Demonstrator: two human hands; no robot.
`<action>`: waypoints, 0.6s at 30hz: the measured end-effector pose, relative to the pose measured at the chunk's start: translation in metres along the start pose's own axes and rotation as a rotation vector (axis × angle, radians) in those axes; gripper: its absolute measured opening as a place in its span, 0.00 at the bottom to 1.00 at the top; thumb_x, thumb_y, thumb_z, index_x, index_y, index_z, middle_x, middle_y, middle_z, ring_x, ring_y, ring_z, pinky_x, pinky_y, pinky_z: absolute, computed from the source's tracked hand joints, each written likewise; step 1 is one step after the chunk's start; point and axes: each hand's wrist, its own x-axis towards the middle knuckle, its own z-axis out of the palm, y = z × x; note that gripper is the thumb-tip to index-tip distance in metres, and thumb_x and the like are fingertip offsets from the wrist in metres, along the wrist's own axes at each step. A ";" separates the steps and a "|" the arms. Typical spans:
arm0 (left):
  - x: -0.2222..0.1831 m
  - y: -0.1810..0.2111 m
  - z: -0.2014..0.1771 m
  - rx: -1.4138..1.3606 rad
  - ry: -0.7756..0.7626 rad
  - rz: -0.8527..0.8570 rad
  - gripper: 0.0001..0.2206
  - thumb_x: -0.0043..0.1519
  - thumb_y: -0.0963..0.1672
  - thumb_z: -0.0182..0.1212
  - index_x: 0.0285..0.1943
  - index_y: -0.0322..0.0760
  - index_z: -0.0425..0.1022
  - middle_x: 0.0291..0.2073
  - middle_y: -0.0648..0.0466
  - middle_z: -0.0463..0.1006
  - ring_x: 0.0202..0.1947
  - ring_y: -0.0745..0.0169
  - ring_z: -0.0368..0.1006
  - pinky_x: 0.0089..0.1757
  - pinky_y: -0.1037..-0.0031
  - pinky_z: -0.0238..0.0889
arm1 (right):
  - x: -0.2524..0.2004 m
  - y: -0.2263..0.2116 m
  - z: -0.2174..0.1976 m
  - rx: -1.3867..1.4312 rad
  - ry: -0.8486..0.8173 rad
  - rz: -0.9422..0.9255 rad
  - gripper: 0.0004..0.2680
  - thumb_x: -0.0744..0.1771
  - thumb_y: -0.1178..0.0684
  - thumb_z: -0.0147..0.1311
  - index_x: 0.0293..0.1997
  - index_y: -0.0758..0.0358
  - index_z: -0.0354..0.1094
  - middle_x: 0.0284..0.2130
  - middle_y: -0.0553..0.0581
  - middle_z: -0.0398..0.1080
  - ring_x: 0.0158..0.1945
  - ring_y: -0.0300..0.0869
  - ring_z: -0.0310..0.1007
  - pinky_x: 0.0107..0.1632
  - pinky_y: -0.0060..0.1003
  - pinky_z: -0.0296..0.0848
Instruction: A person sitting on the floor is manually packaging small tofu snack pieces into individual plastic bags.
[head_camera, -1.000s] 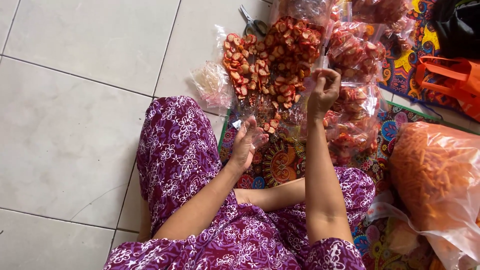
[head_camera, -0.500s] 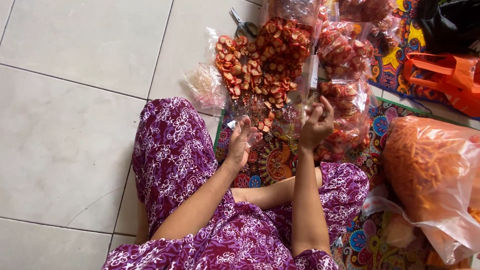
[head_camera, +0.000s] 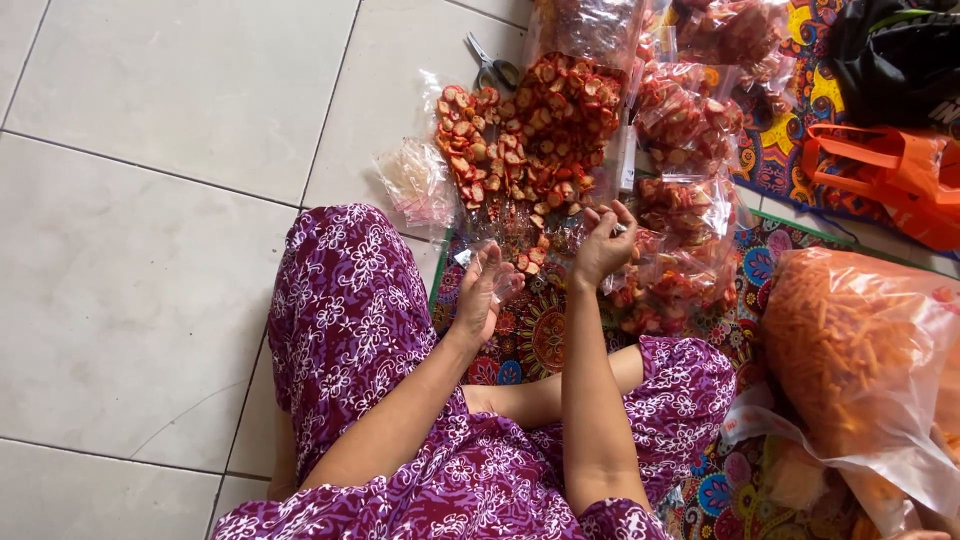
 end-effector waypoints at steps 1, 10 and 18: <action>-0.001 0.000 0.000 0.000 -0.001 0.000 0.30 0.57 0.57 0.70 0.63 0.44 0.66 0.38 0.50 0.77 0.37 0.54 0.82 0.44 0.65 0.80 | 0.000 -0.002 0.005 0.000 0.001 -0.001 0.07 0.67 0.62 0.50 0.49 0.64 0.70 0.33 0.60 0.77 0.31 0.42 0.83 0.37 0.33 0.87; -0.002 0.005 0.002 0.013 -0.018 -0.011 0.29 0.57 0.58 0.70 0.61 0.47 0.65 0.42 0.49 0.76 0.40 0.52 0.81 0.45 0.64 0.79 | -0.012 -0.018 0.038 -0.094 0.057 -0.071 0.08 0.66 0.62 0.48 0.44 0.61 0.72 0.31 0.57 0.78 0.28 0.37 0.81 0.33 0.27 0.84; 0.003 -0.001 0.001 0.012 -0.021 -0.043 0.29 0.57 0.58 0.69 0.60 0.49 0.64 0.41 0.51 0.76 0.39 0.54 0.82 0.45 0.65 0.79 | -0.009 0.006 0.045 0.057 -0.005 0.054 0.09 0.68 0.62 0.46 0.52 0.66 0.70 0.39 0.62 0.77 0.36 0.41 0.82 0.42 0.28 0.84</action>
